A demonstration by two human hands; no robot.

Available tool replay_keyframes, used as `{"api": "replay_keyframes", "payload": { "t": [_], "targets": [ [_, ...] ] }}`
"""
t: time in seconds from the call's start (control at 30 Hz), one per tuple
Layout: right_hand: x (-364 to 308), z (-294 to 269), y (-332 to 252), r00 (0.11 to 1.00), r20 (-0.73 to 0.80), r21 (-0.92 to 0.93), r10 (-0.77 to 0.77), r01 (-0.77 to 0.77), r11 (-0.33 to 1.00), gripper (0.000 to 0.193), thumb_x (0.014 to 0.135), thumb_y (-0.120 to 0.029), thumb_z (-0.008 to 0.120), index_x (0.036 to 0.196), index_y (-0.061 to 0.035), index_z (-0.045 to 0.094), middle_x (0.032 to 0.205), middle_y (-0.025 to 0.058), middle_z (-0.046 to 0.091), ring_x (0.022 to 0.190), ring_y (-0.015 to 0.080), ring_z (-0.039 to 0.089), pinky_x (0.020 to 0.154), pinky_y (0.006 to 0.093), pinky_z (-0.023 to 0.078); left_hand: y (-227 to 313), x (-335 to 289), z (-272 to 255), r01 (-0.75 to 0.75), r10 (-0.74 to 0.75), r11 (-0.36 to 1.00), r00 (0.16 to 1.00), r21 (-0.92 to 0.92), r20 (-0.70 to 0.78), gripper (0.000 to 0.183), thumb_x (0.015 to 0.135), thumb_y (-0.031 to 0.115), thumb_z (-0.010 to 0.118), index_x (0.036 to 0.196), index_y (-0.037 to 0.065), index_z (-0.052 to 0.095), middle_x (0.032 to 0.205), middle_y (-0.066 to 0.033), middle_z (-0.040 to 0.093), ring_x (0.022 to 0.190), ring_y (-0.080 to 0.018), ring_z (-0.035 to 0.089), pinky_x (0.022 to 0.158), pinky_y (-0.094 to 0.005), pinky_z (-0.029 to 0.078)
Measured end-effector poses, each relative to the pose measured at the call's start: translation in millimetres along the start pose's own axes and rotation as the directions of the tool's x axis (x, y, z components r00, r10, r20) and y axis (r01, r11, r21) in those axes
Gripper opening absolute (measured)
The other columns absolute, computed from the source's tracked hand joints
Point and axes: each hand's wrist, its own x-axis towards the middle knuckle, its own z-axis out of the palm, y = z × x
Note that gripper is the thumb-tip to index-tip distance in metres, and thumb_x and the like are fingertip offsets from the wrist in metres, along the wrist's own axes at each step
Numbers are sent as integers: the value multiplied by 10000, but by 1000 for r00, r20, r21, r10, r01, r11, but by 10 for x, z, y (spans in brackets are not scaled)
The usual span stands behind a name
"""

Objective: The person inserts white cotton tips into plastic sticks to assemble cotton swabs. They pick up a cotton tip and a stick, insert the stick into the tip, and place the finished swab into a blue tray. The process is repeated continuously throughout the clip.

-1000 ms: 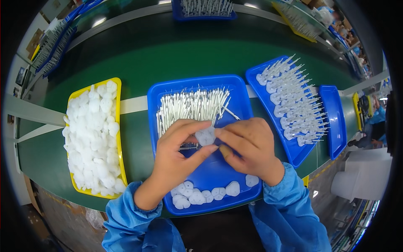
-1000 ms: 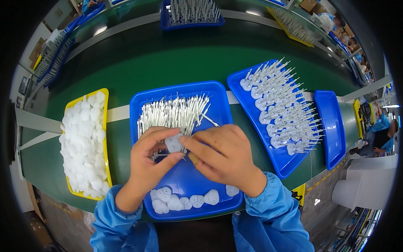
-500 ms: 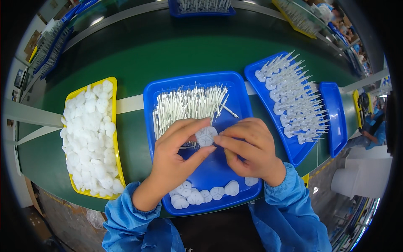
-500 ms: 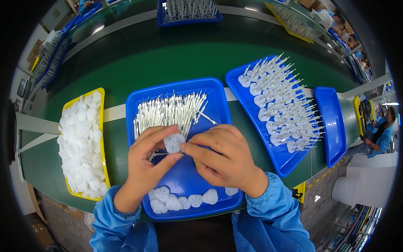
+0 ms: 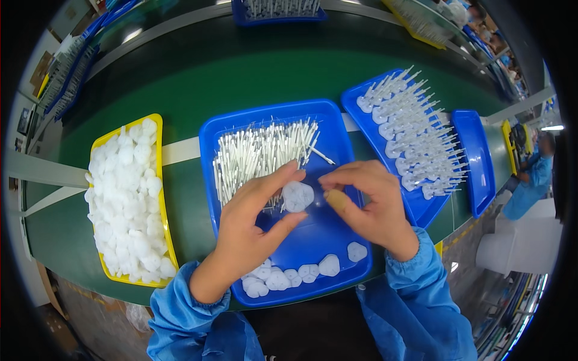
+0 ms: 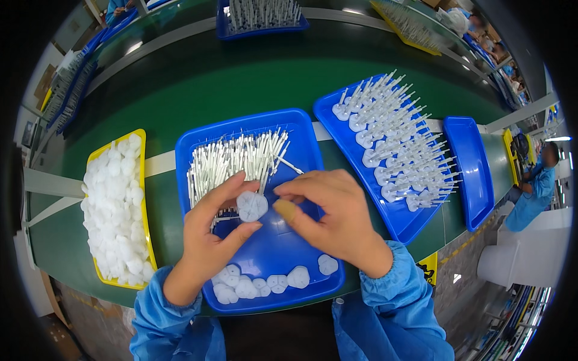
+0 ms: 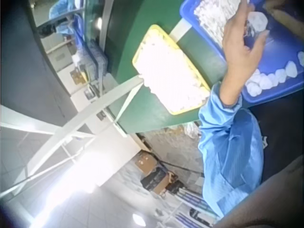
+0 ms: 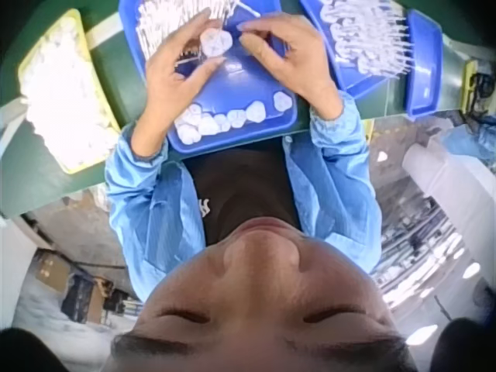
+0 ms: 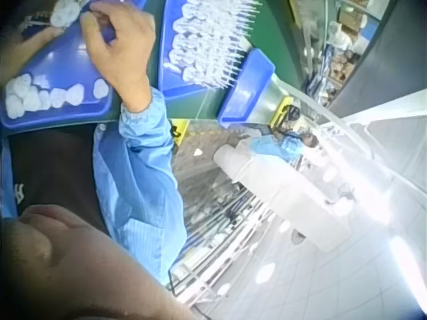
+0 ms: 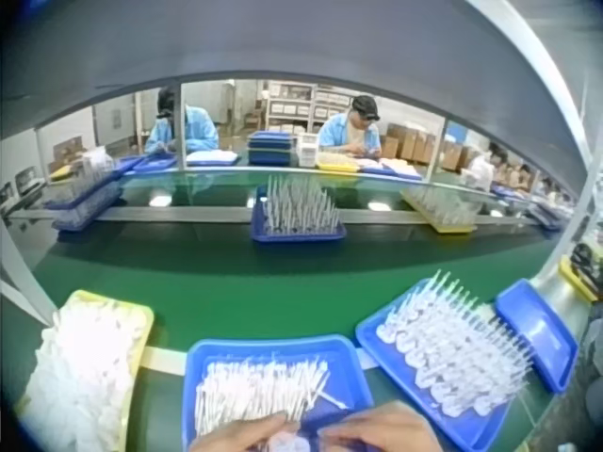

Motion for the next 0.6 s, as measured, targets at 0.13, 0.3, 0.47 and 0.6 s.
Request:
{"api": "replay_keyframes", "payload": {
  "t": [0.13, 0.3, 0.47, 0.6],
  "targets": [
    [-80, 90, -110, 970, 116, 334, 216, -243, 911, 197, 919, -111, 889, 1098, -60, 827, 899, 61, 785, 754, 144, 746, 710, 327, 557, 73, 23, -26, -292, 269, 897, 956, 333, 113, 695, 787, 32, 928, 1455, 75, 739, 1422, -108, 770, 1308, -362, 684, 1090, -423, 571],
    [-348, -18, 40, 990, 130, -146, -57, 76, 986, 249, 857, -161, 906, 1092, -123, 832, 1067, 36, 801, 936, 217, 756, 876, 383, 561, 123, -49, 14, -189, 155, 909, 981, 371, 120, 786, 813, -57, 830, 1564, 54, 624, 1399, -139, 754, 1307, -397, 666, 1091, -453, 555],
    [-495, -12, 1, 976, 207, -312, -74, 137, 940, 272, 809, -185, 885, 1073, -158, 828, 1193, 7, 763, 1146, 207, 705, 1133, 481, 478, 67, -134, 107, -206, 43, 866, 938, 456, 343, 772, 835, -75, 757, 1580, 57, 606, 1260, -119, 777, 1043, -334, 695, 925, -421, 584],
    [-572, -12, 79, 980, 182, -293, -76, 128, 948, 241, 804, -196, 888, 1035, -163, 828, 1110, -2, 745, 1105, 213, 700, 1189, 527, 455, 114, -116, 108, -204, 19, 865, 926, 458, 376, 628, 845, -60, 773, 1457, 62, 697, 1098, -84, 789, 935, -315, 714, 842, -414, 588]
  ]
}}
